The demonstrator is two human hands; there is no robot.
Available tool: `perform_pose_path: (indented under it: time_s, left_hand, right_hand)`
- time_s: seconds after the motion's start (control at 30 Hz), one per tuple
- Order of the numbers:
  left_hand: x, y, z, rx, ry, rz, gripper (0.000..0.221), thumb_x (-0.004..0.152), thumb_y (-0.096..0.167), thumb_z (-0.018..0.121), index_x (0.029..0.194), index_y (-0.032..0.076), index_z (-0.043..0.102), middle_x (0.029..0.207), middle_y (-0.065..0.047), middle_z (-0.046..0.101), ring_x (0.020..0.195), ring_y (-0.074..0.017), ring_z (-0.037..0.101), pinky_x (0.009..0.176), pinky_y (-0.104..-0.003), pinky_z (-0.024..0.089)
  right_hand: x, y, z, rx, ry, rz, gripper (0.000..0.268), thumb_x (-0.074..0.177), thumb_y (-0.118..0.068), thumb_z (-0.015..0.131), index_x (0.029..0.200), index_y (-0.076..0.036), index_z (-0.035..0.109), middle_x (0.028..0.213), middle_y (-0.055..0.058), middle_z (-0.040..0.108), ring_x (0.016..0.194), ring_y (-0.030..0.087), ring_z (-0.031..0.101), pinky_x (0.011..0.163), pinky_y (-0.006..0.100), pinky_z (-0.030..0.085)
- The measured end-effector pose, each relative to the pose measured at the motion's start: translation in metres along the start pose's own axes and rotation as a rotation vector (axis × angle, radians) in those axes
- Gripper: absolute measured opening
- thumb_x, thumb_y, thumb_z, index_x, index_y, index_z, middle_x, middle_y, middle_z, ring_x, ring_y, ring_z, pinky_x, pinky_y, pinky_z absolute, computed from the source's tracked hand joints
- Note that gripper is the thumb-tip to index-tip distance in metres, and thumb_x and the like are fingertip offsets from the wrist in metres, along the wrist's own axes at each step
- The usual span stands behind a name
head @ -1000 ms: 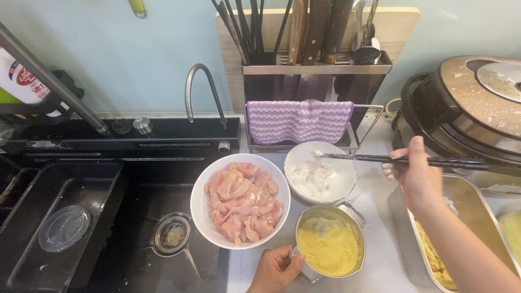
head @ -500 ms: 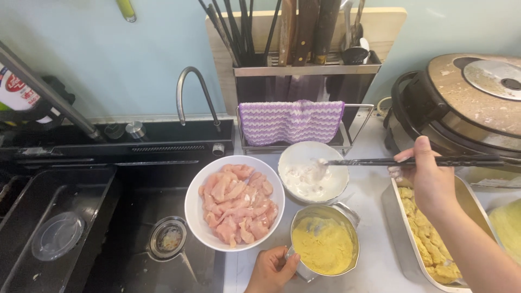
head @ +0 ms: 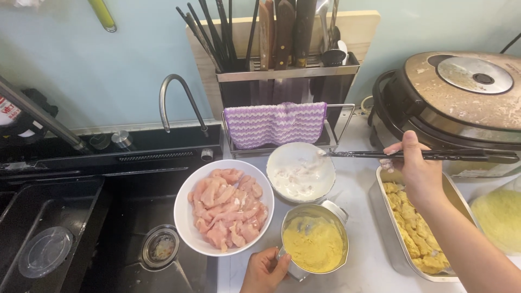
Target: Coating chicken pieces in flour and batter before placing them in a tray for cooking.
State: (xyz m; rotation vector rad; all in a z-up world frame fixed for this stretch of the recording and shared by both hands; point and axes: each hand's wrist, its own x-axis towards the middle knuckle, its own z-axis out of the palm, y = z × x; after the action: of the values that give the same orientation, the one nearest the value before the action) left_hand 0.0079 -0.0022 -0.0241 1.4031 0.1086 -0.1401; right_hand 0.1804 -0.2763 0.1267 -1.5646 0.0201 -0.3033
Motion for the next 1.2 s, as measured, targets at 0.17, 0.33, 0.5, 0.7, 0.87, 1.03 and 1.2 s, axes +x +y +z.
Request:
perform_pose_path:
  time_s: [0.17, 0.33, 0.5, 0.7, 0.87, 1.03, 1.2]
  left_hand:
    - [-0.002, 0.008, 0.002, -0.011, -0.004, -0.043, 0.013, 0.08, 0.005, 0.064, 0.072, -0.006, 0.065, 0.061, -0.007, 0.064, 0.052, -0.0078, 0.057, 0.05, -0.019, 0.054]
    - [-0.007, 0.009, 0.003, -0.042, 0.005, 0.038, 0.014, 0.081, 0.004, 0.064, 0.07, -0.004, 0.062, 0.057, -0.004, 0.056, 0.05, -0.0067, 0.05, 0.049, -0.02, 0.051]
    - [-0.009, 0.013, 0.003, -0.014, 0.018, 0.029, 0.014, 0.081, 0.006, 0.064, 0.071, -0.004, 0.063, 0.058, -0.004, 0.059, 0.049, -0.0069, 0.051, 0.048, -0.019, 0.049]
    - [-0.01, 0.014, 0.002, -0.046, -0.001, 0.029, 0.013, 0.081, 0.007, 0.063, 0.073, -0.004, 0.064, 0.061, -0.004, 0.06, 0.051, -0.0066, 0.051, 0.05, -0.019, 0.05]
    - [-0.012, 0.019, 0.002, -0.037, 0.001, -0.006, 0.012, 0.081, 0.007, 0.062, 0.077, -0.004, 0.065, 0.063, -0.004, 0.062, 0.053, -0.0069, 0.055, 0.052, -0.017, 0.049]
    - [-0.011, 0.02, 0.002, -0.069, -0.02, -0.042, 0.011, 0.082, 0.006, 0.062, 0.079, -0.004, 0.065, 0.066, -0.004, 0.063, 0.056, -0.006, 0.055, 0.056, -0.018, 0.051]
    - [-0.011, 0.019, 0.002, -0.063, -0.019, -0.023, 0.012, 0.082, 0.006, 0.062, 0.074, -0.003, 0.063, 0.063, -0.004, 0.061, 0.055, -0.0069, 0.056, 0.054, -0.018, 0.051]
  right_hand:
    - [0.0, 0.002, -0.004, 0.031, 0.04, 0.049, 0.043, 0.104, -0.036, 0.043, 0.083, 0.0, 0.054, 0.086, 0.01, 0.057, 0.068, 0.016, 0.057, 0.063, 0.026, 0.051]
    - [-0.012, -0.023, -0.008, 0.171, 0.066, 0.125, 0.042, 0.104, -0.046, 0.04, 0.086, -0.009, 0.05, 0.086, 0.005, 0.055, 0.071, 0.014, 0.059, 0.063, 0.024, 0.051]
    - [-0.035, -0.035, -0.021, 0.111, -0.066, 0.059, 0.045, 0.112, -0.036, 0.035, 0.08, -0.008, 0.05, 0.077, 0.007, 0.053, 0.061, 0.015, 0.049, 0.059, 0.027, 0.044]
    - [-0.066, -0.023, -0.009, -0.259, -0.309, 0.057, 0.036, 0.093, -0.007, 0.046, 0.067, 0.01, 0.063, 0.06, 0.021, 0.061, 0.05, 0.025, 0.054, 0.044, 0.033, 0.045]
    - [-0.091, -0.058, 0.032, -0.413, -0.512, 0.069, 0.02, 0.069, -0.001, 0.068, 0.055, 0.009, 0.078, 0.045, 0.013, 0.066, 0.039, 0.017, 0.053, 0.036, 0.027, 0.039]
    - [-0.055, -0.067, 0.035, -0.472, -0.536, -0.175, 0.021, 0.08, -0.008, 0.057, 0.068, -0.003, 0.073, 0.05, 0.012, 0.071, 0.042, 0.015, 0.06, 0.036, 0.022, 0.048]
    - [-0.03, -0.103, 0.089, -0.523, -0.445, -0.113, 0.043, 0.094, -0.023, 0.048, 0.064, 0.0, 0.067, 0.046, 0.011, 0.055, 0.038, 0.015, 0.045, 0.034, 0.023, 0.03]
